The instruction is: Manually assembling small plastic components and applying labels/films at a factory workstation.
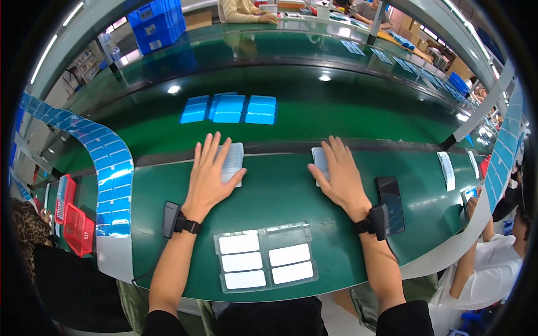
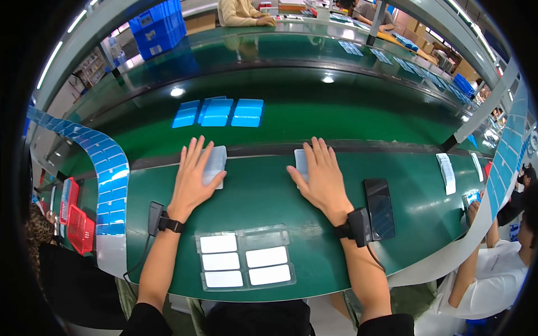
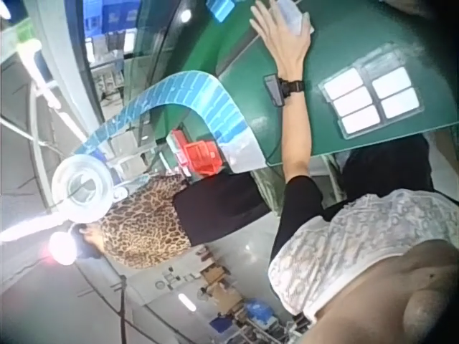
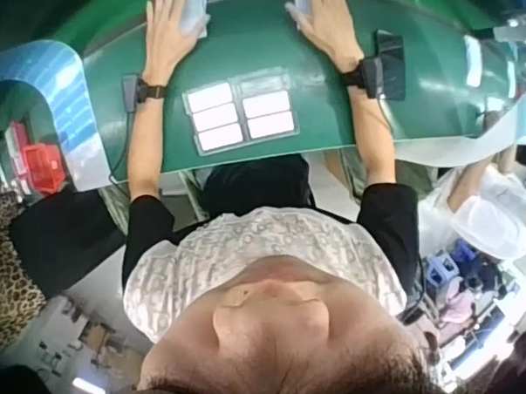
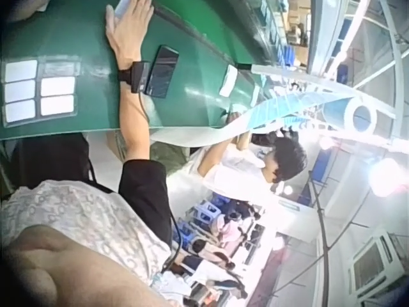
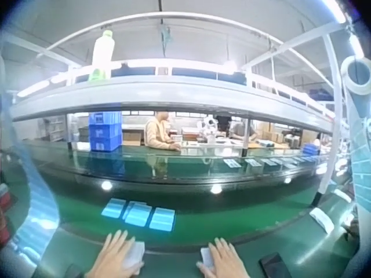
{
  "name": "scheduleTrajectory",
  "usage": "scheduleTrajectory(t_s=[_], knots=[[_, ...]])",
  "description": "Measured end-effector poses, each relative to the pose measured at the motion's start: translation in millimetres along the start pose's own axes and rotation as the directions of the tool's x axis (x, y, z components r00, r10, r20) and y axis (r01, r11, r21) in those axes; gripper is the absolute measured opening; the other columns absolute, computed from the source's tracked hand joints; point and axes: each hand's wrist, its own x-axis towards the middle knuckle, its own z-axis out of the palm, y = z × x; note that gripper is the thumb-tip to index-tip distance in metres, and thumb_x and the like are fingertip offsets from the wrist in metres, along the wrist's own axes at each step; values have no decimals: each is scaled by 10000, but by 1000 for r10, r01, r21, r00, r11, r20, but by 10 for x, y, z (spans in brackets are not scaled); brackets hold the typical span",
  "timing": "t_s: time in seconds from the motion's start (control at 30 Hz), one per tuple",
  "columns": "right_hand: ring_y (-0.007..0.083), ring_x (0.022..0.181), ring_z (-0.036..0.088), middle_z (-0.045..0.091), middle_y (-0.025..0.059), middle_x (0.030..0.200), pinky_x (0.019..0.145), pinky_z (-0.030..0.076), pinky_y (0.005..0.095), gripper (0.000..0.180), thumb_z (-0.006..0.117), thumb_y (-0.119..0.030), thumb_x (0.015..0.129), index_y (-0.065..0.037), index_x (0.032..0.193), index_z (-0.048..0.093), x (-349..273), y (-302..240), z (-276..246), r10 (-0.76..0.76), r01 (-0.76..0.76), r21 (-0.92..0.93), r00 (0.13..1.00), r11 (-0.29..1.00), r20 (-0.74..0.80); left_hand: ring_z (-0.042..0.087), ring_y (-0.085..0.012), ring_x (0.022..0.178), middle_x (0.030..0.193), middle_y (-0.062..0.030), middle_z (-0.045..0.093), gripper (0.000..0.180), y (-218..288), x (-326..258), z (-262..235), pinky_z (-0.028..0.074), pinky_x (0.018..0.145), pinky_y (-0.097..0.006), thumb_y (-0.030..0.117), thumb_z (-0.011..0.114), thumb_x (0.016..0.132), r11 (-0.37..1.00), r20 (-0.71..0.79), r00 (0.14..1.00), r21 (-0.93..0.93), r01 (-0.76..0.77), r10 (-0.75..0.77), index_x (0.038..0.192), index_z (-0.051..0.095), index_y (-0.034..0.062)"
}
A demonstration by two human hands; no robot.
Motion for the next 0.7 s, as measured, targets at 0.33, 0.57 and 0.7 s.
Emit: scheduleTrajectory(t_s=[0.33,0.57,0.7], knots=[[456,1505,410,499,282,1570,1253,253,635,725,729,-485,938,-29,1479,572,-10,-12,152,47,-57,-70,989,996,-140,266,-411,1611,1724,-204,332,849,-35,-36,-19,182,1325,-541,374,800,903,994,7,1000,-109,30,-29,1622,453,84],[450,1472,464,555,270,1528,1241,302,590,630,750,-399,930,-29,1423,623,47,115,146,40,-34,31,974,999,-221,308,-359,1602,1698,-196,386,853,-61,-2,-12,202,1335,-499,385,803,897,993,7,999,-110,-52,54,1608,462,59],[440,1469,475,548,265,1541,1249,325,559,595,739,-365,955,-14,1421,625,58,51,148,-13,28,66,974,997,-225,315,-334,1602,1695,-165,407,867,-82,-44,13,233,1329,-489,423,794,909,995,-14,997,-68,-75,74,1606,457,33]])
